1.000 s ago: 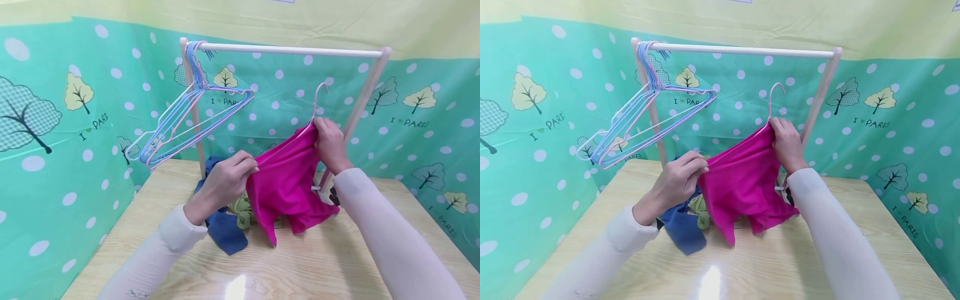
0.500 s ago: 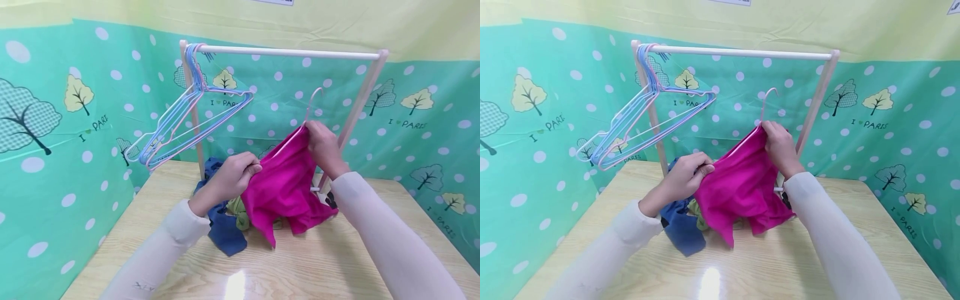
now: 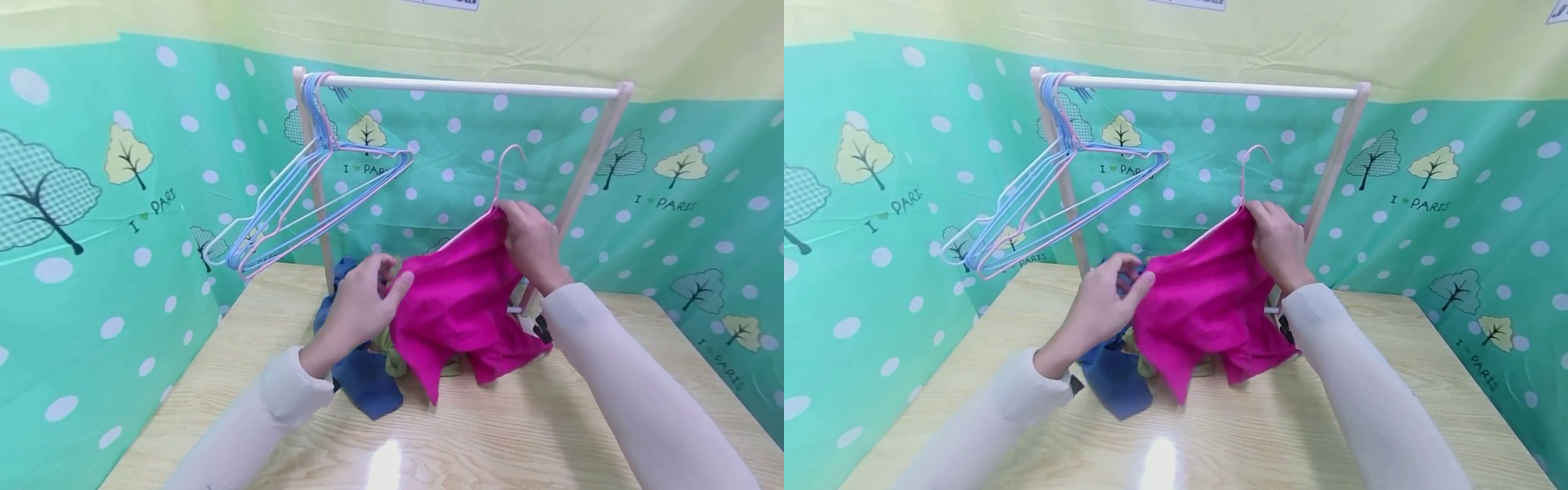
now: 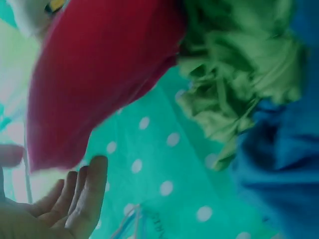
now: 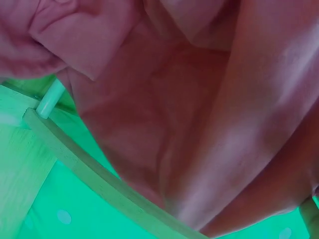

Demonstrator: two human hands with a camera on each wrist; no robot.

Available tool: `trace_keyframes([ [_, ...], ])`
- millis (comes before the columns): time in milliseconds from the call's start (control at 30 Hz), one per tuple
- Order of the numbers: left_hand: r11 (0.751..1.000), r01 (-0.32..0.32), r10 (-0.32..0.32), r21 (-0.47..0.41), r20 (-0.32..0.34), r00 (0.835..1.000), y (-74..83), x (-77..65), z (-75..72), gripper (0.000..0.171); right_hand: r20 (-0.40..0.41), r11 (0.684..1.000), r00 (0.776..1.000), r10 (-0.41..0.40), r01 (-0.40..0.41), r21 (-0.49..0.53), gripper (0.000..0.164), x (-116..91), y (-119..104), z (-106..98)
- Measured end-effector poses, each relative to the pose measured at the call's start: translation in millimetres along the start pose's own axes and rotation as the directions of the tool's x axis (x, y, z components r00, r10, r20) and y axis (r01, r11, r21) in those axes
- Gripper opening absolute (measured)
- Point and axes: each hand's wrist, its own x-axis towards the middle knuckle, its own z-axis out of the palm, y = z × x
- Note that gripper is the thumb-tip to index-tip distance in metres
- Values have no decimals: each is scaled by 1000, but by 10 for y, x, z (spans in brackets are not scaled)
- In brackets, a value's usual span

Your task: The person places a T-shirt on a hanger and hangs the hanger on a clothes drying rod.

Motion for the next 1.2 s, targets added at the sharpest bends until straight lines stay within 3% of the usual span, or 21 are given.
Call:
trace_keyframes([
  [100, 986, 158, -163, 58, 86, 983, -40, -118, 20, 59, 11, 999, 999, 36, -35, -15, 24, 1, 16, 2],
  [167, 974, 204, -216, 95, 135, 967, -81, -162, 36, 54, 12, 998, 998, 59, -59, -24, 23, 4, 31, 7],
  [267, 977, 174, -190, 120, 136, 972, -142, -176, 49, 33, -14, 996, 996, 84, -84, -28, 21, 3, 50, 5],
  [367, 984, 141, -148, 112, 61, 987, -189, -160, 27, 20, -43, 995, 995, 94, -96, -25, 20, -5, 56, -14],
  [467, 988, 150, -150, 47, -10, 989, -210, -139, -51, 19, -58, 993, 992, 116, -117, -15, 22, -21, 61, -39],
  [567, 989, 149, -149, -20, -41, 988, -235, -115, -166, 13, -69, 990, 988, 138, -139, -5, 22, -34, 69, -46],
  [667, 992, 118, -120, -42, -71, 990, -273, -84, -294, 16, -82, 990, 987, 139, -140, 1, 20, -45, 79, -39],
  [867, 995, 101, -97, 14, -170, 981, -344, -6, -506, 25, -61, 997, 995, 82, -82, 16, 14, -60, 82, -34],
  [1200, 991, 61, -29, 118, -257, 966, -386, 52, -562, 22, -27, 998, 999, -28, 29, 58, 17, -67, 151, -42],
])
